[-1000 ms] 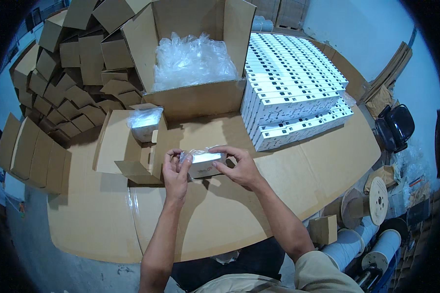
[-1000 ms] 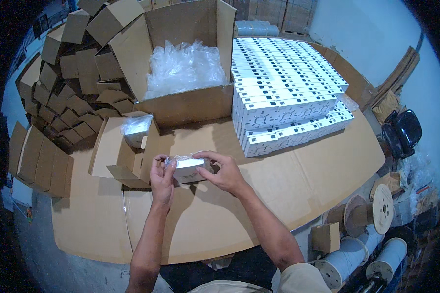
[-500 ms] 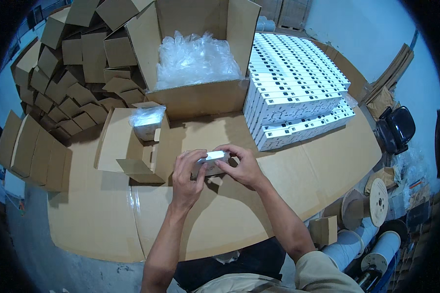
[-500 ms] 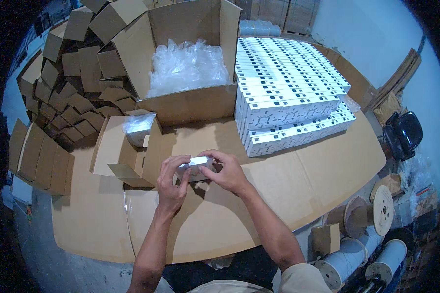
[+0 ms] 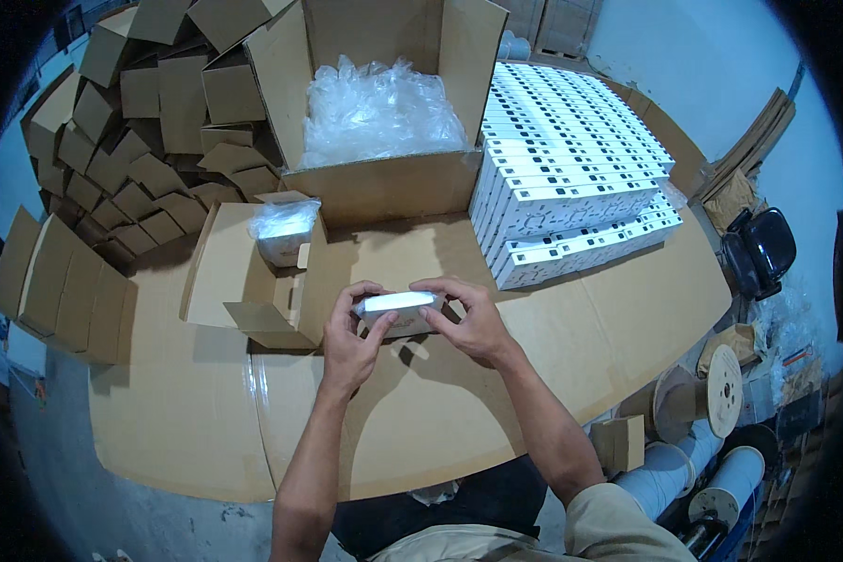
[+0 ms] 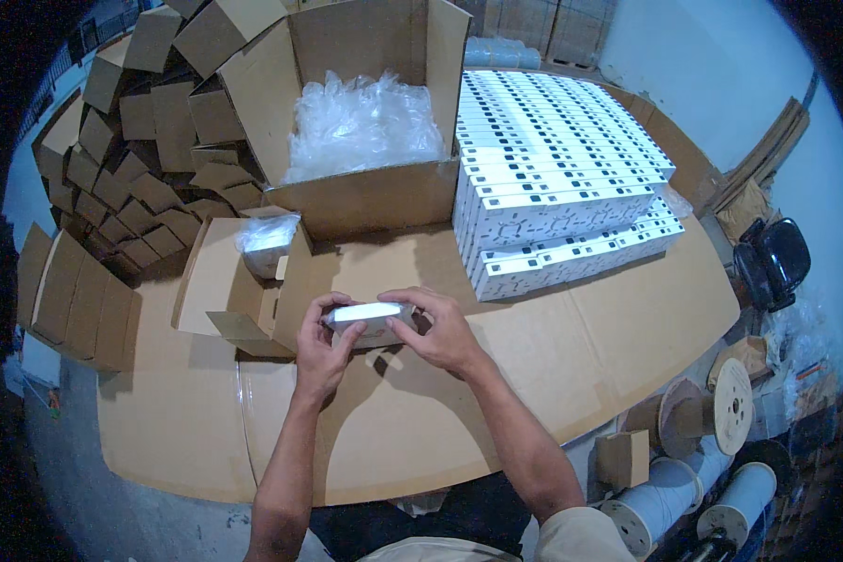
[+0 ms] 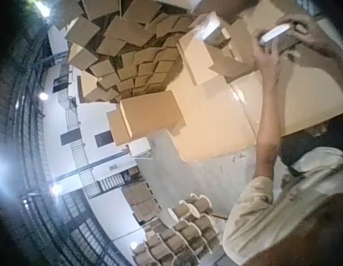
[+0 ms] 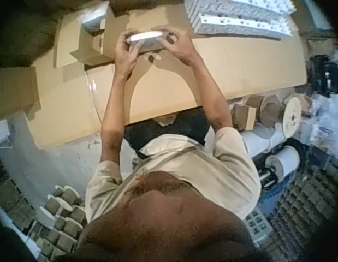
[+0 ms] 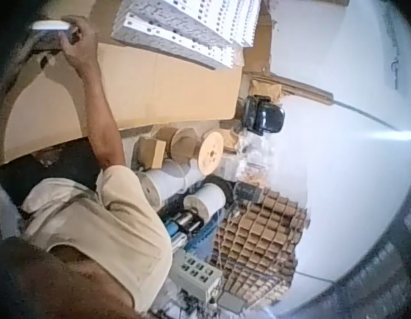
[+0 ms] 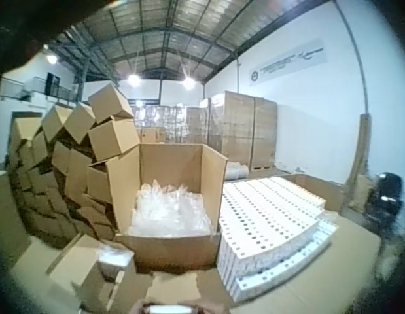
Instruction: Packing white rectangular product boxes into plastic bags and placing them into cardboard shipping boxes.
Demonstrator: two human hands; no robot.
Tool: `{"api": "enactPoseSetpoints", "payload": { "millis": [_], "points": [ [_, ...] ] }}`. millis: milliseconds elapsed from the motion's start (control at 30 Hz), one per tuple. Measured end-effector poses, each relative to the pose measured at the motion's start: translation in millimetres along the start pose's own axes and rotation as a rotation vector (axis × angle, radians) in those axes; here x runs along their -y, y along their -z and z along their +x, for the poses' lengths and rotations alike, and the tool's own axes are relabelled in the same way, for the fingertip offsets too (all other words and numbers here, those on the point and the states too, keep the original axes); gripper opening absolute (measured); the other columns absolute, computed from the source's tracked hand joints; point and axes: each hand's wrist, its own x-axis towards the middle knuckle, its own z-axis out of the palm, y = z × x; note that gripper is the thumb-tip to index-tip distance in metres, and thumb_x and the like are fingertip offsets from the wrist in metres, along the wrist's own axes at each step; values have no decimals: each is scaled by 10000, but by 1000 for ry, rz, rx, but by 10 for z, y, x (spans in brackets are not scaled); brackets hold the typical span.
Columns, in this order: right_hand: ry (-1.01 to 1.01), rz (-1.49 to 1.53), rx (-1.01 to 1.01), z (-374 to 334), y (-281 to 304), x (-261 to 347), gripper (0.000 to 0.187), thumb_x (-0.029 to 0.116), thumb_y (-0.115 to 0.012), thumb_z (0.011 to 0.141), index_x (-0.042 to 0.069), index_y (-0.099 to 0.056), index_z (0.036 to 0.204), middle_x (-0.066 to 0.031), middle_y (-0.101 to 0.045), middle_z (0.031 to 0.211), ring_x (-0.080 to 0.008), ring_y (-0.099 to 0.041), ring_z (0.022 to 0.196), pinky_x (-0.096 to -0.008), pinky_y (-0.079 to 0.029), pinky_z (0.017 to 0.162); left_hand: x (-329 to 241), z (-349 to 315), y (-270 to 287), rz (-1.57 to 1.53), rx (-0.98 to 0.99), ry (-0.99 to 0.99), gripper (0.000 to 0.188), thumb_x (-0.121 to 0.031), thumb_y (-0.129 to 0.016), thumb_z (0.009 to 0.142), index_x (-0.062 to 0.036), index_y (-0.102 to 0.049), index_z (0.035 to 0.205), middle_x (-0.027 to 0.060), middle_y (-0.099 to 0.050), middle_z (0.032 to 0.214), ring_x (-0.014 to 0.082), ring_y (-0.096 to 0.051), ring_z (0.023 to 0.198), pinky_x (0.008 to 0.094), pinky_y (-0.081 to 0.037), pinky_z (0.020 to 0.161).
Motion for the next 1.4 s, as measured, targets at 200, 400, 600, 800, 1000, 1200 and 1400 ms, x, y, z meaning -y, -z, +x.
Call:
{"api": "enactPoseSetpoints", "payload": {
  "millis": [200, 400, 600, 800, 1000, 1200, 1400],
  "points": [
    [15, -115, 32, -21, 50, 141, 294, 46, -701, 871, 27, -685, 1164, -104, -702, 1052, -178, -627, 852, -299, -505, 728, 7, -6, 25, 0, 34, 79, 437, 11, -693, 909, -45, -516, 1304, 63, -606, 1144, 148, -601, 1061, 280, -527, 856],
    [129, -257, 60, -11, 89, 124, 250, 69, -704, 889, 4, -672, 1128, -156, -708, 976, -209, -676, 783, -339, -543, 699, 54, -205, 1, 145, -7, 100, 577, -10, -734, 866, -63, -464, 1373, 147, -597, 1217, 194, -612, 1093, 311, -541, 853],
    [20, -172, -43, 45, 137, 69, 214, 23, -668, 918, -43, -631, 1118, -143, -694, 923, -177, -701, 816, -286, -581, 735, -61, -593, -11, 535, -64, 2, 780, -99, -727, 855, 78, -285, 1473, 288, -468, 1386, 407, -444, 1329, 487, -342, 1136],
    [140, 162, -137, 449, -120, 36, 222, 17, -654, 931, -62, -600, 1131, -137, -701, 931, -162, -704, 811, -298, -594, 724, -242, -1052, 27, 973, 116, -120, 697, -226, -694, 880, 52, -382, 1438, 275, -384, 1480, 439, -331, 1401, 509, -271, 1176],
    [211, 460, -42, 1142, -632, 238, 265, -51, -581, 958, -36, -497, 1209, -123, -583, 1138, -204, -643, 1048, -338, -620, 862, -383, -1278, 73, 1098, 176, -40, 675, -381, -613, 929, 14, -418, 1441, 207, -402, 1503, 405, -326, 1419, 531, -250, 1180],
    [127, 508, 87, 1480, -835, 217, 213, -35, -573, 968, -31, -506, 1170, -122, -595, 1099, -191, -655, 1017, -332, -626, 850, -361, -1227, 75, 1084, 174, -52, 650, -377, -607, 934, 10, -440, 1429, 191, -417, 1494, 385, -338, 1413, 519, -253, 1181],
    [141, 341, 125, 1557, -834, 92, 231, -24, -585, 960, -19, -520, 1182, -140, -641, 1054, -188, -664, 982, -330, -616, 842, -374, -1191, 72, 1059, 161, -57, 627, -358, -616, 925, 20, -462, 1400, 183, -419, 1488, 378, -341, 1406, 517, -259, 1177]
  ]
}}
